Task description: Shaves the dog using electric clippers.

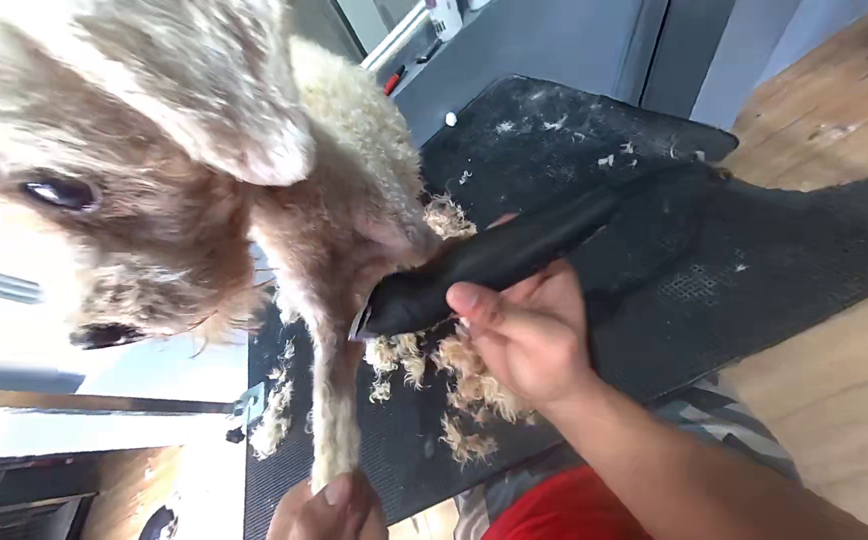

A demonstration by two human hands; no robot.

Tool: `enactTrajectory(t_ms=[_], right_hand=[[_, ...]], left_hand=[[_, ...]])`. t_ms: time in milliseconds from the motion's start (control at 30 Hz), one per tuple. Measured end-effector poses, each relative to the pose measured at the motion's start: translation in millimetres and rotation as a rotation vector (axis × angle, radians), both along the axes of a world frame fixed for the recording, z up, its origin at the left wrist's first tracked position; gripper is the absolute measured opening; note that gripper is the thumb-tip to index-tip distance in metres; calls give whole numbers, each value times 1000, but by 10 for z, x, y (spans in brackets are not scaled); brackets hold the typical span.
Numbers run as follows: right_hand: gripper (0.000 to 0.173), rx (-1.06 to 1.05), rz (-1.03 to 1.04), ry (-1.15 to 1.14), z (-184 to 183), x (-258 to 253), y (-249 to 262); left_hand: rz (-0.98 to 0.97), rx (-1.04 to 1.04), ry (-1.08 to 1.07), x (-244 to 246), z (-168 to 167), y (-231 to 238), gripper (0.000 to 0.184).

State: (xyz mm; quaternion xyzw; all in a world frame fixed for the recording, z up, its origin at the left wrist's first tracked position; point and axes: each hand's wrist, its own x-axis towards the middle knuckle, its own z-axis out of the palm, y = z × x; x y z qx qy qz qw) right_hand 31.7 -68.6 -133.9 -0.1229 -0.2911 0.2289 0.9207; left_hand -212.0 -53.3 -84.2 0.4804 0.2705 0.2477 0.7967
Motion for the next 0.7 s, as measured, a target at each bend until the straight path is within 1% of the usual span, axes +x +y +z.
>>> enactTrajectory(t_ms=[67,133,200,300,333,400,533,567,600,633,700], right_hand=[[49,40,-151,-115,275,103,-2],[59,39,-293,-241,530,136,42],[64,-19,-422,-394,703,99,75],[66,-194,-556,-611,833,-18,84],[70,-258,-568,-658,841,-69,80],[77,-398,-527,-747,831,-165,63],[74,-752,-398,-1016,908,-157,52],[73,-773,-371,-1057,955,-141,35],[70,-732,-365,-1060,987,-138,17],[69,-645,-398,-1053,1004,-139,12],[71,-502,-536,-1090,1001,-135,22]], left_hand=[[16,56,59,53,-91,-21,31],[30,60,68,132,-218,-52,32],[35,39,25,215,-342,-77,32],[25,28,-47,340,-517,-71,33],[17,45,-51,368,-591,-78,33],[9,81,-51,435,-710,-94,34],[-10,92,-54,582,-850,-51,32],[-24,91,-66,604,-889,-49,33],[-37,91,-79,622,-925,-54,32],[-49,91,-93,644,-956,-57,32],[-84,88,-113,680,-1009,-105,31]])
